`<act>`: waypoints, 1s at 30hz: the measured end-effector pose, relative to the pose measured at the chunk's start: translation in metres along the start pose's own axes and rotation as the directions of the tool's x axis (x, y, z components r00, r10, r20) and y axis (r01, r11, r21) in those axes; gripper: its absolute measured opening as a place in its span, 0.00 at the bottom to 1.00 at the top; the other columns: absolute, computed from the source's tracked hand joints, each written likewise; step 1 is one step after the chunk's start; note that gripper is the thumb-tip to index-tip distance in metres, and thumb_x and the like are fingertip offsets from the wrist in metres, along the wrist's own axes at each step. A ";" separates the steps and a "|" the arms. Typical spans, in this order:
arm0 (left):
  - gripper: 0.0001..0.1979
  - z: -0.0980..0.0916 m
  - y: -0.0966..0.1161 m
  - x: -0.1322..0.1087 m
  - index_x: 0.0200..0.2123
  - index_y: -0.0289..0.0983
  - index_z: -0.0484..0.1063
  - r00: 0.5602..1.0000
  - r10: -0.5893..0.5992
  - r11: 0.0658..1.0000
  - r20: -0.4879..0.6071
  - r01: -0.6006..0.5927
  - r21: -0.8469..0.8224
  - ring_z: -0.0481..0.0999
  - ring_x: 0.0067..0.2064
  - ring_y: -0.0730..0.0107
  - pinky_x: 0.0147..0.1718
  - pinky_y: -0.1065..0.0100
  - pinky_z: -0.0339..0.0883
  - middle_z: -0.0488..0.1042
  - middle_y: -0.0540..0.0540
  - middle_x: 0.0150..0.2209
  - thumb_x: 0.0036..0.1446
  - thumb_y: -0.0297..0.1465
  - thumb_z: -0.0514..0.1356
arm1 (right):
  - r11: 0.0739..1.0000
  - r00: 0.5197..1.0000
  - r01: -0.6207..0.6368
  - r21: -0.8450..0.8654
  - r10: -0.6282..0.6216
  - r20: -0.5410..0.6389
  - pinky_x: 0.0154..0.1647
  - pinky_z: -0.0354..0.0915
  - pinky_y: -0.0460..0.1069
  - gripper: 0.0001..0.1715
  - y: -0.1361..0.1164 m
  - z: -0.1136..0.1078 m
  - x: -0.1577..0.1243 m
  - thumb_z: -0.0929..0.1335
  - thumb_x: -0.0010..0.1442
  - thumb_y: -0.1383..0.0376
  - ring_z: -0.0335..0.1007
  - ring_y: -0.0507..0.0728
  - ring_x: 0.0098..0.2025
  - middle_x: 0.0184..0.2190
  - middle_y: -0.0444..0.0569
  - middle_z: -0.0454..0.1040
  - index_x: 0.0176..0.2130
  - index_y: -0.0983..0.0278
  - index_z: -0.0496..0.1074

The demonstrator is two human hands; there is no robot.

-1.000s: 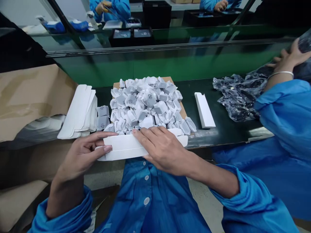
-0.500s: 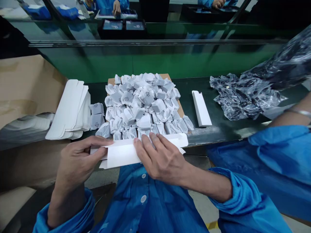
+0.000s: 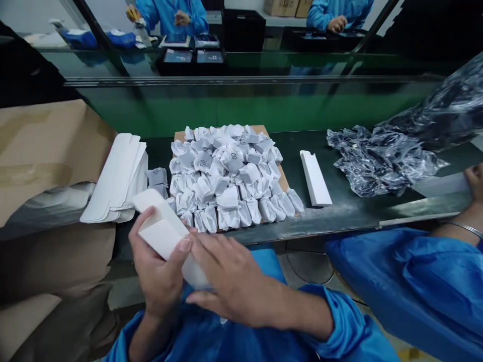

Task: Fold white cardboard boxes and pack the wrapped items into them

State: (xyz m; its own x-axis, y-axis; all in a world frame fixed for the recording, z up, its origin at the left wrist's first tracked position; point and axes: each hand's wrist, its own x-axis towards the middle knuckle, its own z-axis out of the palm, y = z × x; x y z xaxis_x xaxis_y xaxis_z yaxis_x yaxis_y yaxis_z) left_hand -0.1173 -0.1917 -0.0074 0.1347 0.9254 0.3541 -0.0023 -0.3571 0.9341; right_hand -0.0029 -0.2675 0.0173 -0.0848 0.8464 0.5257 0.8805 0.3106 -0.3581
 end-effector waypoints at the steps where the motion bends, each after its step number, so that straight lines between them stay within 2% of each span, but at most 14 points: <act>1: 0.36 -0.006 -0.002 0.004 0.61 0.38 0.60 0.997 -0.007 1.000 0.077 0.005 0.029 0.82 0.33 0.65 0.34 0.65 0.79 0.78 0.46 0.39 0.53 0.36 0.69 | 0.990 0.999 -0.052 0.128 0.053 -0.002 0.50 0.72 0.53 0.34 0.002 -0.006 0.003 0.67 0.67 0.56 0.72 0.60 0.54 0.53 0.61 0.75 0.64 0.71 0.59; 2: 0.35 -0.012 -0.004 0.007 0.60 0.38 0.61 0.989 0.002 0.999 0.151 -0.010 0.051 0.81 0.32 0.66 0.31 0.66 0.78 0.77 0.47 0.38 0.52 0.36 0.69 | 0.967 0.995 -0.090 0.236 0.097 -0.014 0.48 0.72 0.52 0.35 0.006 -0.011 0.008 0.68 0.66 0.54 0.73 0.59 0.52 0.51 0.59 0.75 0.64 0.68 0.61; 4: 0.33 -0.022 -0.006 0.009 0.60 0.38 0.62 0.977 0.075 0.988 0.202 -0.099 0.115 0.81 0.33 0.66 0.30 0.67 0.77 0.76 0.45 0.41 0.52 0.37 0.68 | 0.929 0.990 -0.087 0.361 0.120 -0.071 0.44 0.72 0.50 0.27 0.013 -0.017 0.017 0.69 0.66 0.57 0.74 0.56 0.46 0.45 0.56 0.76 0.60 0.66 0.67; 8: 0.25 -0.028 -0.009 0.003 0.53 0.38 0.66 0.943 0.211 0.939 0.257 -0.269 0.214 0.80 0.43 0.61 0.38 0.64 0.77 0.75 0.43 0.46 0.52 0.36 0.65 | 0.868 1.000 0.015 0.495 0.001 -0.031 0.39 0.70 0.47 0.12 0.025 -0.018 0.032 0.68 0.67 0.64 0.73 0.53 0.38 0.37 0.53 0.77 0.47 0.69 0.76; 9: 0.23 -0.029 -0.009 0.001 0.52 0.39 0.65 0.930 0.189 0.950 0.314 -0.255 0.183 0.81 0.41 0.63 0.36 0.65 0.77 0.75 0.45 0.43 0.53 0.35 0.65 | 0.843 1.000 -0.018 0.537 0.028 -0.011 0.38 0.69 0.47 0.11 0.028 -0.018 0.035 0.68 0.66 0.65 0.73 0.52 0.37 0.36 0.51 0.78 0.45 0.69 0.77; 11: 0.22 -0.029 -0.011 -0.002 0.52 0.42 0.63 0.896 0.111 0.982 0.430 -0.166 0.094 0.80 0.32 0.68 0.29 0.69 0.75 0.76 0.50 0.36 0.55 0.32 0.64 | 0.749 0.978 -0.171 0.640 0.206 0.021 0.34 0.68 0.45 0.11 0.034 -0.021 0.040 0.68 0.66 0.64 0.71 0.50 0.33 0.32 0.47 0.77 0.43 0.68 0.78; 13: 0.22 -0.030 -0.012 -0.003 0.51 0.43 0.60 0.860 0.058 0.995 0.507 -0.094 0.045 0.78 0.27 0.69 0.25 0.70 0.74 0.75 0.53 0.31 0.55 0.30 0.63 | 0.569 0.903 -0.346 0.746 0.418 0.100 0.28 0.65 0.43 0.14 0.040 -0.023 0.046 0.67 0.67 0.59 0.68 0.48 0.27 0.28 0.44 0.74 0.40 0.67 0.77; 14: 0.21 -0.031 -0.012 -0.003 0.51 0.43 0.60 0.848 0.046 0.995 0.528 -0.085 0.050 0.78 0.27 0.69 0.25 0.69 0.73 0.75 0.53 0.30 0.55 0.30 0.63 | 0.470 0.869 -0.409 0.782 0.463 0.176 0.26 0.65 0.43 0.16 0.042 -0.024 0.050 0.67 0.67 0.56 0.67 0.48 0.25 0.26 0.43 0.72 0.37 0.67 0.76; 16: 0.20 -0.031 -0.012 -0.002 0.49 0.42 0.61 0.847 0.055 0.985 0.528 -0.132 0.109 0.78 0.28 0.69 0.26 0.68 0.73 0.75 0.50 0.34 0.54 0.31 0.63 | 0.337 0.851 -0.484 0.808 0.395 0.346 0.26 0.65 0.44 0.19 0.045 -0.025 0.056 0.69 0.65 0.54 0.66 0.48 0.26 0.25 0.42 0.71 0.32 0.67 0.74; 17: 0.20 -0.031 -0.012 -0.002 0.49 0.42 0.61 0.855 0.069 0.973 0.514 -0.170 0.153 0.78 0.29 0.69 0.26 0.68 0.72 0.75 0.49 0.36 0.54 0.31 0.63 | 0.318 0.851 -0.508 0.800 0.333 0.407 0.28 0.65 0.44 0.18 0.045 -0.025 0.058 0.71 0.62 0.54 0.67 0.49 0.27 0.25 0.43 0.71 0.31 0.67 0.73; 21: 0.24 -0.024 -0.014 -0.001 0.52 0.40 0.60 0.889 0.198 0.909 0.413 -0.324 0.263 0.79 0.39 0.65 0.31 0.68 0.73 0.71 0.45 0.44 0.54 0.32 0.64 | 0.414 0.846 -0.533 0.738 0.273 0.458 0.33 0.64 0.43 0.11 0.039 -0.024 0.059 0.76 0.56 0.63 0.68 0.49 0.34 0.34 0.44 0.75 0.36 0.67 0.75; 25: 0.38 -0.015 -0.019 -0.006 0.62 0.40 0.54 0.887 0.357 0.894 0.291 -0.415 0.167 0.77 0.48 0.63 0.43 0.65 0.75 0.66 0.42 0.51 0.51 0.29 0.67 | 0.484 0.857 -0.516 0.707 0.290 0.427 0.36 0.66 0.45 0.08 0.034 -0.024 0.055 0.73 0.59 0.64 0.71 0.51 0.37 0.36 0.46 0.76 0.38 0.67 0.76; 28: 0.50 -0.013 -0.019 -0.008 0.70 0.40 0.38 0.904 0.320 0.919 0.284 -0.370 0.140 0.77 0.49 0.62 0.45 0.64 0.75 0.68 0.40 0.50 0.53 0.28 0.67 | 0.561 0.886 -0.462 0.686 0.270 0.376 0.41 0.69 0.47 0.05 0.034 -0.024 0.052 0.72 0.61 0.66 0.74 0.53 0.41 0.39 0.48 0.78 0.38 0.67 0.77; 30: 0.52 -0.016 -0.018 -0.008 0.72 0.38 0.34 0.896 0.293 0.905 0.334 -0.373 0.206 0.77 0.50 0.58 0.44 0.61 0.75 0.69 0.37 0.52 0.55 0.32 0.66 | 0.640 0.926 -0.374 0.672 0.218 0.308 0.47 0.70 0.49 0.04 0.033 -0.022 0.050 0.71 0.63 0.68 0.75 0.53 0.44 0.41 0.49 0.78 0.38 0.66 0.77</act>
State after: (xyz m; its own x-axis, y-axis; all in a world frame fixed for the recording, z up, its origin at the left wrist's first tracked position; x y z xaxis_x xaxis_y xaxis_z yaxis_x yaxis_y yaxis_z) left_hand -0.1340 -0.1902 -0.0261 0.4510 0.6819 0.5758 0.1514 -0.6943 0.7036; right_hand 0.0326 -0.2246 0.0486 -0.0301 0.9848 0.1710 0.2817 0.1725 -0.9439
